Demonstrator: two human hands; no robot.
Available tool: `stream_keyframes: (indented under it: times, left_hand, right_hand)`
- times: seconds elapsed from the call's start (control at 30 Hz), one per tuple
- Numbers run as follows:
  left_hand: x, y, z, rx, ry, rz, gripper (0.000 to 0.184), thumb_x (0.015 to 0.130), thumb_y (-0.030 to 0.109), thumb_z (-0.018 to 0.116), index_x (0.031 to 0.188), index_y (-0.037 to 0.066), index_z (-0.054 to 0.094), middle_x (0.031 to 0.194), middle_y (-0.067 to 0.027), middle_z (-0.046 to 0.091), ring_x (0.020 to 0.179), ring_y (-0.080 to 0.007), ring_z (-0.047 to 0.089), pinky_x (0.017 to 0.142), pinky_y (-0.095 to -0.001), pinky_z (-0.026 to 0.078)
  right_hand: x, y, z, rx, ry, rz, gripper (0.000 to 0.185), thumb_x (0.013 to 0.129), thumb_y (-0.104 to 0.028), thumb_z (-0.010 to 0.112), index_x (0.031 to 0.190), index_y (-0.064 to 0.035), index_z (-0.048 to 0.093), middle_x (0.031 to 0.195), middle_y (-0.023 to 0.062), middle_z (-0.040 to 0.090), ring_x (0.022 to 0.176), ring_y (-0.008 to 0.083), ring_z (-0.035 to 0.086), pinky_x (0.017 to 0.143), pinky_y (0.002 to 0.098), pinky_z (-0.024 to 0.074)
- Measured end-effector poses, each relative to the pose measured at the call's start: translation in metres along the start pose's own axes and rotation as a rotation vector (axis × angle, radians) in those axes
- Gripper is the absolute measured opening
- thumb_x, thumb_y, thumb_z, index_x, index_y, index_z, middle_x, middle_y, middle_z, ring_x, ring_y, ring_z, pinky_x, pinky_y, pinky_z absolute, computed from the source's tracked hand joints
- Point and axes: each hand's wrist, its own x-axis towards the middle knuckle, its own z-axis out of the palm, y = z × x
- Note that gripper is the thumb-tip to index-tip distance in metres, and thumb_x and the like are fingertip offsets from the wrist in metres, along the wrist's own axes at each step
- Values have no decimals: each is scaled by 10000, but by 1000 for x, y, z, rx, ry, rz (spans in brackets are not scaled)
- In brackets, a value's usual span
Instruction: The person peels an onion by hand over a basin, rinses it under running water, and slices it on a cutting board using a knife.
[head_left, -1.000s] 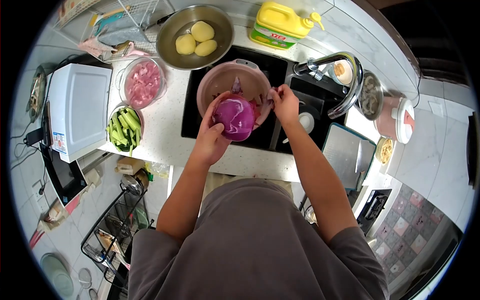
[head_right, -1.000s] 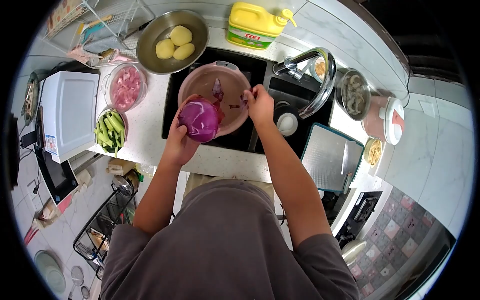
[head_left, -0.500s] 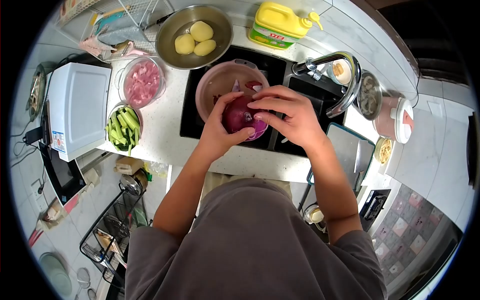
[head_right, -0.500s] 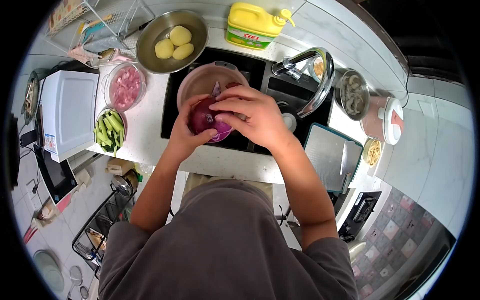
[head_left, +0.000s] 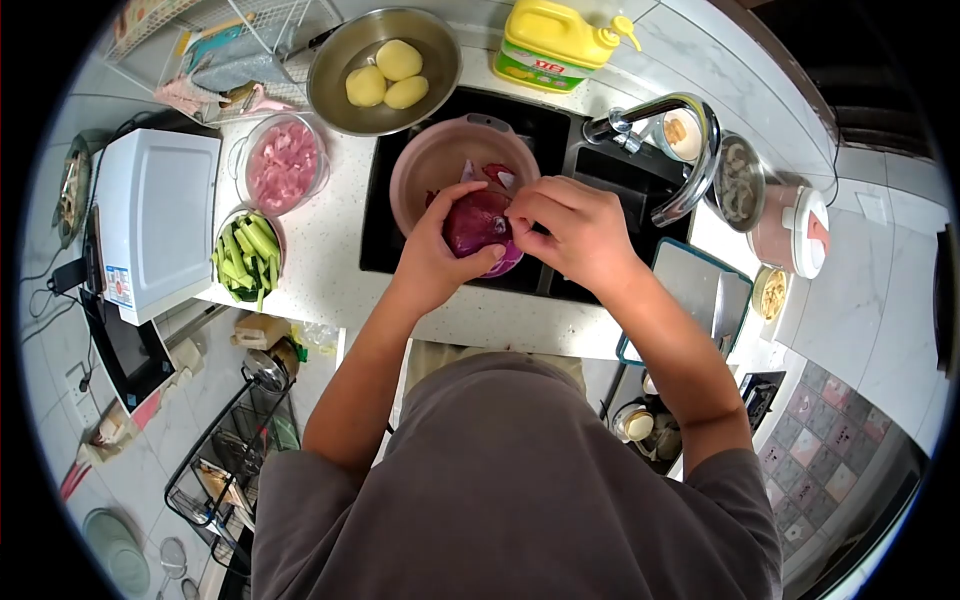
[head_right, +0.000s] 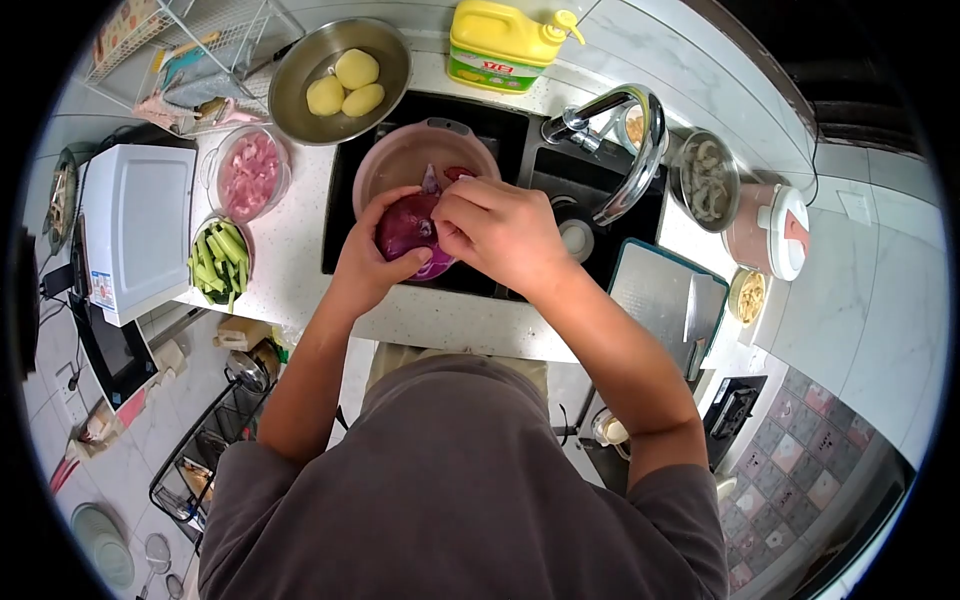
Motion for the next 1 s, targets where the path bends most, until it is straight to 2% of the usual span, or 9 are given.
stream_keyframes:
  times: [0.13,0.23,0.27,0.33,0.43,0.47,0.73,0.83,1.0]
  left_hand:
    - [-3,2,-4,-9,8,6,751,746,113,842,1416,98,504,1300,-113,595,1200,-215,585,1051,-345,472]
    - [-9,4,-10,-35,-32,-7,792,719,80,853,1426,104,497,1324,-110,580,1217,-220,578,1065,-348,465]
    - [-11,5,-9,-34,-32,-9,792,719,80,853,1426,104,497,1324,-110,580,1217,-220,578,1065,-348,465]
    - [-14,6,-10,-46,-43,-24,830,700,68,860,1440,112,485,1349,-109,564,1235,-225,571,1081,-356,455]
    - [-11,-4,-7,-69,-27,27,843,702,85,863,1448,108,471,1361,-107,555,1248,-226,562,1088,-361,449]
    - [-11,-6,-7,-70,-28,27,843,702,85,863,1448,108,471,1361,-107,555,1248,-226,562,1088,-361,449]
    - [-7,-5,-1,-67,9,48,831,708,138,873,1435,97,473,1361,-109,550,1241,-227,559,1070,-357,455]
    - [-4,-5,2,-48,20,-24,794,716,145,875,1407,92,488,1329,-104,560,1216,-218,566,1050,-348,467]
    - [-2,-11,2,-61,78,-23,768,722,149,880,1384,81,496,1292,-94,566,1200,-204,569,1039,-342,475]
  right_hand:
    - [-3,-4,11,108,58,178,154,712,-58,762,853,-92,707,854,31,679,727,237,691,645,324,581]
    - [-2,6,12,249,159,522,93,781,15,716,870,-10,710,875,64,704,701,117,664,640,242,542]
    - [-3,13,13,299,194,556,156,792,1,742,945,-19,717,838,45,692,709,123,656,670,244,543]
    - [-2,14,9,625,42,680,235,798,-74,803,1009,-33,708,962,86,684,809,167,684,701,274,546]
    - [-3,-4,-3,568,-195,357,490,750,-145,880,1171,-74,638,1150,69,599,951,187,628,818,302,539]
    - [-1,-11,-4,556,-188,370,485,736,-153,890,1148,-72,649,1133,67,602,951,213,632,858,322,534]
    - [-22,-10,30,529,185,394,166,776,-55,827,920,-53,744,988,88,696,907,251,660,819,350,547]
    - [-22,-13,37,219,316,250,142,787,-22,797,907,-44,724,912,93,681,846,289,652,771,367,548]
    - [-17,-6,49,140,366,259,113,819,-19,756,888,-36,668,876,110,660,829,322,645,729,387,540]
